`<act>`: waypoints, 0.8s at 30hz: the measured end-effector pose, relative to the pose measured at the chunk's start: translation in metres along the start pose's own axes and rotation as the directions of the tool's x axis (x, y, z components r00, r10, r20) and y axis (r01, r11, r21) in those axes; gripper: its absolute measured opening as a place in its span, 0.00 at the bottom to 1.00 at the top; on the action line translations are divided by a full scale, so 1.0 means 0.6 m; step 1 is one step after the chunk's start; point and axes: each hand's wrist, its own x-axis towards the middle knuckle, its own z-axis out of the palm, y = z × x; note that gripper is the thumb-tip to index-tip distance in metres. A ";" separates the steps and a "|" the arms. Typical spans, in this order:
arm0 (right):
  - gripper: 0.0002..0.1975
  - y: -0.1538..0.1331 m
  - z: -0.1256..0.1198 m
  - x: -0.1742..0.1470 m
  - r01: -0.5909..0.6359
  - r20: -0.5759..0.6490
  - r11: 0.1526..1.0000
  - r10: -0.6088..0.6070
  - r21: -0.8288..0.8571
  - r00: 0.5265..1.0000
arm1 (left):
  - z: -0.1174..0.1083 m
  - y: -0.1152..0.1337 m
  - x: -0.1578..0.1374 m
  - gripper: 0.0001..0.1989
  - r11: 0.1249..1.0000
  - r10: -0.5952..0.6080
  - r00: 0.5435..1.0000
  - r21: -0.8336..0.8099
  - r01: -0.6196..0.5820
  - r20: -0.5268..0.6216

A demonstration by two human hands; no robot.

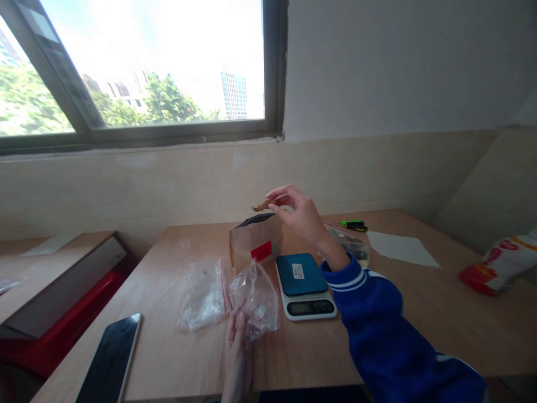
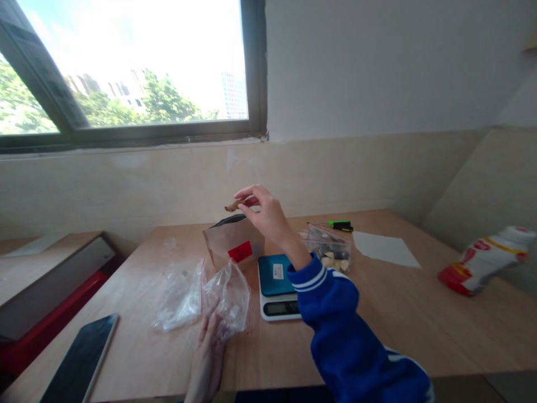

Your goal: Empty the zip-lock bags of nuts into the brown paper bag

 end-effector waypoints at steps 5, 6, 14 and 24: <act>0.09 0.035 0.030 -0.009 -0.007 0.131 0.998 0.014 -0.055 0.991 | 0.002 0.003 -0.003 0.27 0.999 0.001 1.000 -0.036 0.000 0.024; 0.09 0.039 0.031 -0.014 -0.017 0.128 0.998 0.023 -0.054 0.991 | 0.003 0.005 -0.004 0.27 0.999 0.000 0.999 -0.032 0.001 0.038; 0.08 0.034 0.011 -0.018 -0.007 -0.016 0.995 0.005 -0.099 1.000 | 0.006 0.008 -0.007 0.27 0.999 0.007 0.995 -0.033 -0.004 0.100; 0.08 0.046 0.004 -0.021 -0.042 -0.100 0.994 0.032 -0.099 0.995 | -0.001 0.001 0.001 0.25 0.999 0.039 0.997 -0.032 -0.037 0.065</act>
